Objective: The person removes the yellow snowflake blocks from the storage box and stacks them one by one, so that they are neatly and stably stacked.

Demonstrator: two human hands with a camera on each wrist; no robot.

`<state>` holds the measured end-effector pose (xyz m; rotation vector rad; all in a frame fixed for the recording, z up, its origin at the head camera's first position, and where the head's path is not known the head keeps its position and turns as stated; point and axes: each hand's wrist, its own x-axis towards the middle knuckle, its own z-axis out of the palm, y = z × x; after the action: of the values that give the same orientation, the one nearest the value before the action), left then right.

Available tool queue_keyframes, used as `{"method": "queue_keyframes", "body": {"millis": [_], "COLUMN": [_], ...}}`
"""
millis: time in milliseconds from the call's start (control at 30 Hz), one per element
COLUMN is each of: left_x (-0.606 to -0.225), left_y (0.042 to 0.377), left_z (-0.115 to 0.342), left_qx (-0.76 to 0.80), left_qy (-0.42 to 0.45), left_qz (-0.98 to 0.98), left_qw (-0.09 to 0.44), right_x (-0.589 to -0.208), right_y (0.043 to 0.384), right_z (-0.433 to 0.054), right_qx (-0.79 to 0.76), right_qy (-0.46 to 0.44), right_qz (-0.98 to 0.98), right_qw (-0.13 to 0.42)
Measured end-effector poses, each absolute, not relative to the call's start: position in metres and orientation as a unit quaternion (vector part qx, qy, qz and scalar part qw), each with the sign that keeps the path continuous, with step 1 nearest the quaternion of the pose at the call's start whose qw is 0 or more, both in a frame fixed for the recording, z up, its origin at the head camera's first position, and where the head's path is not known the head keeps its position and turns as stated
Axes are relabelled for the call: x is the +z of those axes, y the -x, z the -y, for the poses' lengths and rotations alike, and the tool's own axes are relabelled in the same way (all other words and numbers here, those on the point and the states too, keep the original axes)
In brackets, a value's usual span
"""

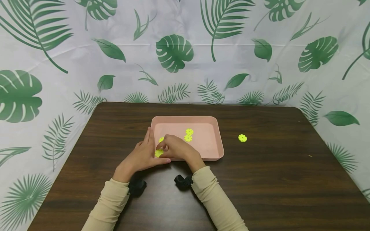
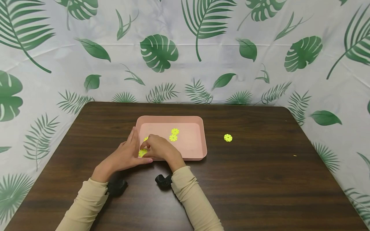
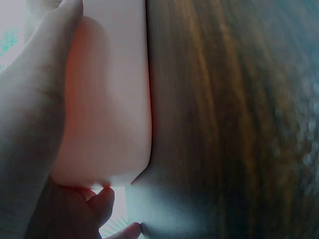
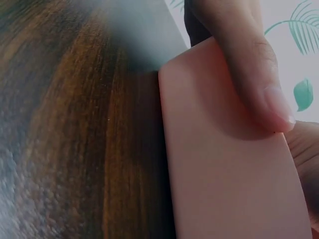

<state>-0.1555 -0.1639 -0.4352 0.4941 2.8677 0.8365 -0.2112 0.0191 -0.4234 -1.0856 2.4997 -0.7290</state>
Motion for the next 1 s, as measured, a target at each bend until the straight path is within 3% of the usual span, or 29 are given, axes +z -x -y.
{"method": "queue_keyframes", "body": {"millis": [1000], "left_x": [-0.4327], "left_y": [0.1552], "left_z": [0.1627], "left_qx": [0.278], "left_qy": [-0.147], "left_qz": [-0.947], "left_qw": [0.071], "right_x": [-0.4233], "right_y": [0.2134], "right_z": [-0.0241], "right_qx": [-0.272], "right_qy": [0.380], "right_qz": [-0.868], "right_qw": [0.171]}}
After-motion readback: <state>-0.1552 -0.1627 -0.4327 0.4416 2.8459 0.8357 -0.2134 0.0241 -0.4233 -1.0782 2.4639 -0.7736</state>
